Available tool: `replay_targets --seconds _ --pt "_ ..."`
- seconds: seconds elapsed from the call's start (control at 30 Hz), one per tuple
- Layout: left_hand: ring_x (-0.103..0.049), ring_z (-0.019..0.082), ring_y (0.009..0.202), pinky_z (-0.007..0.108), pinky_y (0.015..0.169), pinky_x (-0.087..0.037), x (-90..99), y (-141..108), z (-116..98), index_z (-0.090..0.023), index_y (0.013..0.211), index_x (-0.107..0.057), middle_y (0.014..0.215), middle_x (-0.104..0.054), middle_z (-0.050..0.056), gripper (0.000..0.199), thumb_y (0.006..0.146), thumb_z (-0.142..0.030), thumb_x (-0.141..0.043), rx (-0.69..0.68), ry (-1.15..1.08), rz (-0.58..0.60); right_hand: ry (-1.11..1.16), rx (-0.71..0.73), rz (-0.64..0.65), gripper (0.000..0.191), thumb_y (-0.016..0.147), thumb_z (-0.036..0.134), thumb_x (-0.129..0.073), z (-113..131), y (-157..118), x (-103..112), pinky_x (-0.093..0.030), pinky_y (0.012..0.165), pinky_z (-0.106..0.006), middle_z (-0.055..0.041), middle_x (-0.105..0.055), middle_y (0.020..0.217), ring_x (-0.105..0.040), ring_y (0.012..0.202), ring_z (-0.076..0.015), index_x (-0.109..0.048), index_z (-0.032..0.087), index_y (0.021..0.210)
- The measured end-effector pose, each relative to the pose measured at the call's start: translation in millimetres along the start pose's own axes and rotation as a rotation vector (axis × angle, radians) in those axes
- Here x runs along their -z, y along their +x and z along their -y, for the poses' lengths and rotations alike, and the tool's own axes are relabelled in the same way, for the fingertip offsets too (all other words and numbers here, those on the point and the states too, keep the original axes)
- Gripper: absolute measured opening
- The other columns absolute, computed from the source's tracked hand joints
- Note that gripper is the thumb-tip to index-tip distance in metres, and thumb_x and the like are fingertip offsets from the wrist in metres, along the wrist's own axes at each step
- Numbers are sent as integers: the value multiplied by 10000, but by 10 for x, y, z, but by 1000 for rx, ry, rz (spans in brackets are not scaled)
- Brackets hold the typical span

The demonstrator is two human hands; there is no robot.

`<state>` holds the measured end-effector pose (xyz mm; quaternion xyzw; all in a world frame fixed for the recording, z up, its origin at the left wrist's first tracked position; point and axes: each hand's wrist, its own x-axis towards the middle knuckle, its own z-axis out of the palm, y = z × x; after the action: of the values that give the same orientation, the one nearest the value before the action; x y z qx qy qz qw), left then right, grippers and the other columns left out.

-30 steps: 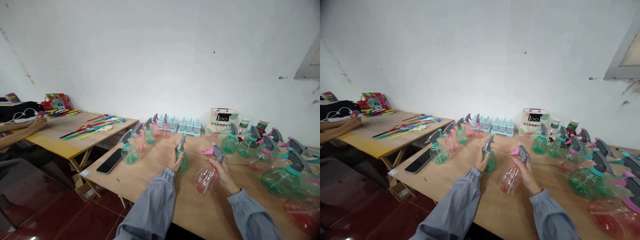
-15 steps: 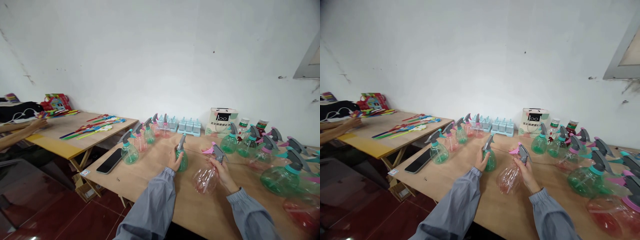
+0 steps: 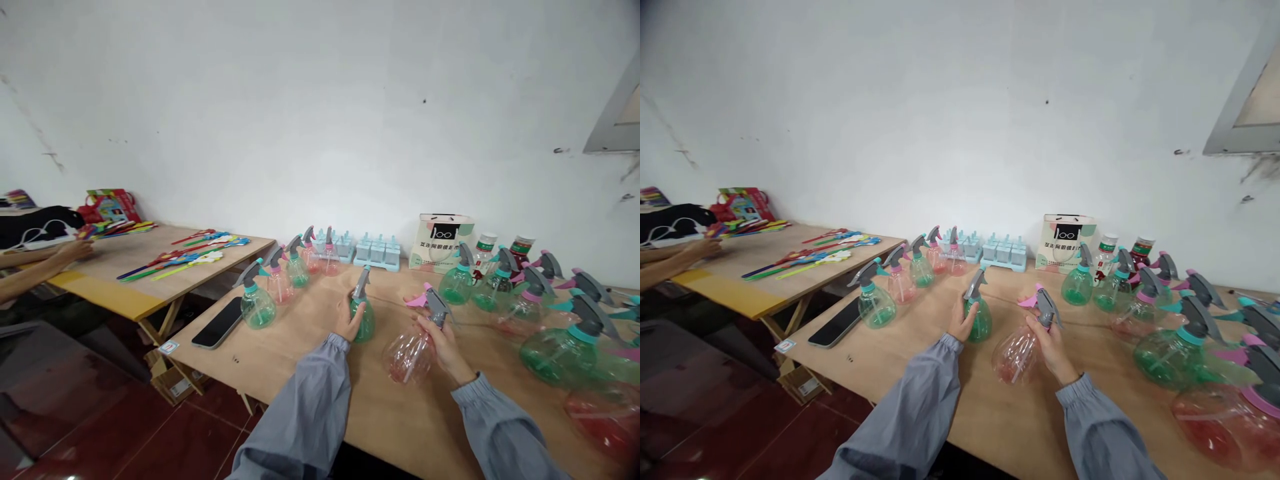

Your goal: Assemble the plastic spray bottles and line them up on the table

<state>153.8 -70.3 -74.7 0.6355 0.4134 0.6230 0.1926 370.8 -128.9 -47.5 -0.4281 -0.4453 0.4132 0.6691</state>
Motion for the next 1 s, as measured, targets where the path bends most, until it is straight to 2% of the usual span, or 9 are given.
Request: replay_targets --seconds 0.23,0.43,0.63,0.77,0.87,1.0 --pt "-642 302 1103 469 1010 -453 25 5 -10 -229 1211 -572 1144 -687 116 412 869 -459 -579 -1 14 -2 -39 58 -26 425 637 608 -765 -39 30 17 -536 652 -357 -26 -685 782 -641 725 -219 -662 233 806" --pt "-641 290 1104 467 1019 -453 32 10 -42 -224 1223 -566 1160 -694 110 423 877 -468 -564 12 10 9 -94 71 -41 449 596 611 -785 -103 29 40 -546 704 -373 -46 -708 819 -653 765 -233 -671 233 811" --pt "-626 303 1138 447 1034 -443 41 -4 -70 -192 1266 -544 1192 -680 131 447 896 -443 -543 24 40 25 -242 266 -94 421 712 638 -687 18 102 84 -517 904 -462 -69 -726 881 -664 948 -285 -694 226 803" --pt "-637 296 1120 470 1026 -453 37 -1 -71 -230 1252 -544 1176 -685 115 425 889 -449 -535 13 38 28 -394 324 -87 417 739 635 -671 195 220 267 -447 1024 -463 -70 -707 943 -624 1064 -273 -701 226 816" --pt "-630 281 1124 455 1030 -457 32 3 -68 -253 1237 -551 1176 -690 96 408 883 -454 -545 32 33 21 -489 425 -224 420 754 603 -676 294 328 484 -466 992 -434 -57 -673 983 -625 1015 -239 -677 221 928" --pt "-618 280 1154 442 1047 -448 36 6 -67 -249 1251 -550 1194 -687 102 429 879 -462 -562 43 22 21 -541 527 -362 382 760 529 -687 331 482 761 -494 917 -411 -15 -642 880 -620 867 -204 -660 212 972"
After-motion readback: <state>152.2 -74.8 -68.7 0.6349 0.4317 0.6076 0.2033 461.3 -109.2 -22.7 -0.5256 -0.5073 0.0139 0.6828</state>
